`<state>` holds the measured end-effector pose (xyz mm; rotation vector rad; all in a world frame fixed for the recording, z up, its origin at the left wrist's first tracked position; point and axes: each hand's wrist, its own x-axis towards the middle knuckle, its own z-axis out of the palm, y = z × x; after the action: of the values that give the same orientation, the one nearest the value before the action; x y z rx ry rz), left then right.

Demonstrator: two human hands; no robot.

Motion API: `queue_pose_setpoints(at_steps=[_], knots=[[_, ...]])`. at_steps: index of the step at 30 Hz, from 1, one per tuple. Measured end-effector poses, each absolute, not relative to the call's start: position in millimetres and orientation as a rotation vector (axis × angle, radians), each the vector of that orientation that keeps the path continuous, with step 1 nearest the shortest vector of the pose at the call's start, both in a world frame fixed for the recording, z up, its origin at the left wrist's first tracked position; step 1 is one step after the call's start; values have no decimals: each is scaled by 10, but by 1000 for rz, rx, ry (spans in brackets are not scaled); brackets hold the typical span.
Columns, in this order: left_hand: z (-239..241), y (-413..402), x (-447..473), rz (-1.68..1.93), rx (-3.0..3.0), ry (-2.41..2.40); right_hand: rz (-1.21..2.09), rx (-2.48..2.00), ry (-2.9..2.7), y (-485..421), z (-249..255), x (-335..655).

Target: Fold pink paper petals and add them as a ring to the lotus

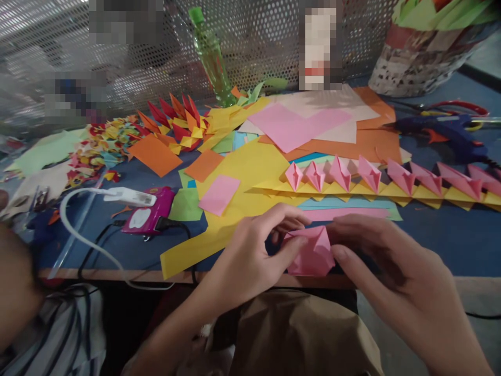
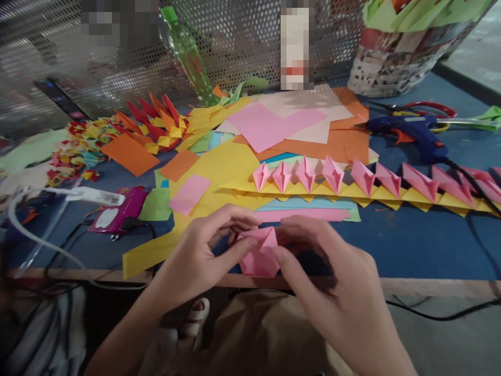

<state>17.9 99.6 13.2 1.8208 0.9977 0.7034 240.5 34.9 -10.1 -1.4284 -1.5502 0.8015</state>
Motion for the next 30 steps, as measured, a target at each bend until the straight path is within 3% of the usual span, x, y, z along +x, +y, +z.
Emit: queue_pose_setpoints(at_steps=[4,9,13,17,22,30], knots=[[240,1068,176,553,1996,998,936,-1345,-1564,466,-118,2456],[205,856,228,890,2510,1022,1023,-1390,-1466,469,-130,2428],[65,649,221,887,2950,880,1090,-1322,-1339,360,-100,2379],[-17,644,165,869,3123,762,853,-1430,-1510,284,-81,2367],[-23,738,67,717,3172,726,207,-1413,-1975,246,-188,2427],[-54,800,28,451,2922,768,155,-1137,-2345,252,-323,2578]])
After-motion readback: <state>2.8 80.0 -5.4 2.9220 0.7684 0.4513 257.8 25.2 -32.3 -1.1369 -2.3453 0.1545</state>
